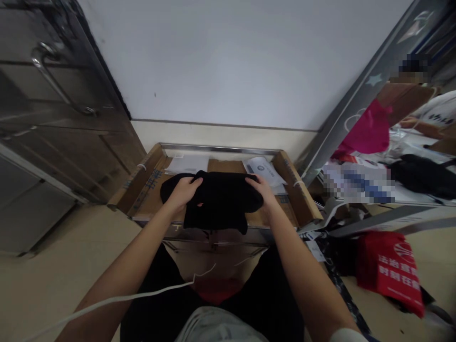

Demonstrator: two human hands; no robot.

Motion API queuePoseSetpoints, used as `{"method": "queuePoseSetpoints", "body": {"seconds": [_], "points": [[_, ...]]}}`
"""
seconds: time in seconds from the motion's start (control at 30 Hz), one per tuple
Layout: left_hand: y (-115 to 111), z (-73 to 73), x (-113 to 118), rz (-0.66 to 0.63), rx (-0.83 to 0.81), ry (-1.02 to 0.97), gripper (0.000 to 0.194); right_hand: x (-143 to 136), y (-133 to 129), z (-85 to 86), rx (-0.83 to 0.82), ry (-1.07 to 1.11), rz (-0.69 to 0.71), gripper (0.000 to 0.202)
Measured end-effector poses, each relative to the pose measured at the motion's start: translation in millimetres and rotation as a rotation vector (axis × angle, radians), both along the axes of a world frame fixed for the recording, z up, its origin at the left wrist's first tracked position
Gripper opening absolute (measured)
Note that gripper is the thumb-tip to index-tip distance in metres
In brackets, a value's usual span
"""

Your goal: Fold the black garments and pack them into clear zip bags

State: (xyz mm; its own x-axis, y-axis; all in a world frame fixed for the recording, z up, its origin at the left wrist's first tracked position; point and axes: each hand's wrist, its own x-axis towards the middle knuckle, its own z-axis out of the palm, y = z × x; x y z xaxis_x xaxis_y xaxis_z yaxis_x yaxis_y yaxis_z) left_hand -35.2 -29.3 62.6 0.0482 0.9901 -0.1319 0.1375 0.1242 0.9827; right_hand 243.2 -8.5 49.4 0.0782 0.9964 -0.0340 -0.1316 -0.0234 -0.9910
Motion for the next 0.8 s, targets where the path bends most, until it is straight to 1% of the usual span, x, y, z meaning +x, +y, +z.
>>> {"method": "queuePoseSetpoints", "body": {"seconds": [0.1, 0.17, 0.23, 0.3, 0.37, 0.4, 0.43, 0.47, 0.53, 0.6, 0.67, 0.7, 0.73, 0.8], "points": [[-2.4, -12.4, -3.6, 0.048, 0.049, 0.121, 0.039, -2.3, -0.8, -2.0, -0.025, -0.046, 0.025, 0.040], [-2.7, -16.2, -7.0, 0.087, 0.101, 0.232, 0.038, -6.3, -3.5, -5.0, -0.042, -0.035, 0.044, 0.041], [-3.9, -17.5, -10.5, 0.122, 0.143, 0.368, 0.042, -10.0, -6.3, -8.3, -0.055, -0.010, 0.062, 0.048], [-6.5, -17.8, -12.6, 0.112, 0.166, 0.523, 0.061, -12.3, -8.0, -11.4, -0.071, -0.013, 0.095, 0.064], [-9.5, -17.9, -11.9, 0.048, 0.198, 0.678, 0.085, -13.1, -8.0, -13.8, -0.068, -0.048, 0.140, 0.084], [-10.4, -17.9, -10.2, 0.016, 0.227, 0.757, 0.092, -13.0, -7.4, -14.8, -0.055, -0.069, 0.162, 0.092], [-10.7, -17.7, -7.5, -0.003, 0.267, 0.836, 0.093, -12.8, -6.5, -15.6, -0.034, -0.087, 0.185, 0.097], [-9.9, -17.3, -3.6, -0.014, 0.320, 0.908, 0.089, -12.5, -5.5, -16.0, -0.007, -0.103, 0.204, 0.101], [-5.0, -15.4, 7.4, -0.042, 0.452, 0.993, 0.073, -12.2, -3.3, -15.8, 0.049, -0.132, 0.242, 0.103], [4.5, -12.1, 21.7, -0.111, 0.593, 0.966, 0.065, -12.5, -1.8, -14.1, 0.101, -0.162, 0.286, 0.103], [17.3, -8.3, 36.5, -0.176, 0.673, 0.876, 0.064, -13.3, -1.3, -11.5, 0.155, -0.194, 0.323, 0.101], [24.3, -6.3, 42.8, -0.189, 0.674, 0.833, 0.059, -13.7, -1.4, -10.0, 0.183, -0.213, 0.330, 0.098], [31.2, -4.3, 47.8, -0.198, 0.650, 0.790, 0.050, -13.9, -1.5, -8.6, 0.213, -0.232, 0.323, 0.094], [43.6, -0.2, 52.5, -0.205, 0.566, 0.681, 0.029, -12.6, -1.7, -5.6, 0.271, -0.271, 0.266, 0.078]]}}
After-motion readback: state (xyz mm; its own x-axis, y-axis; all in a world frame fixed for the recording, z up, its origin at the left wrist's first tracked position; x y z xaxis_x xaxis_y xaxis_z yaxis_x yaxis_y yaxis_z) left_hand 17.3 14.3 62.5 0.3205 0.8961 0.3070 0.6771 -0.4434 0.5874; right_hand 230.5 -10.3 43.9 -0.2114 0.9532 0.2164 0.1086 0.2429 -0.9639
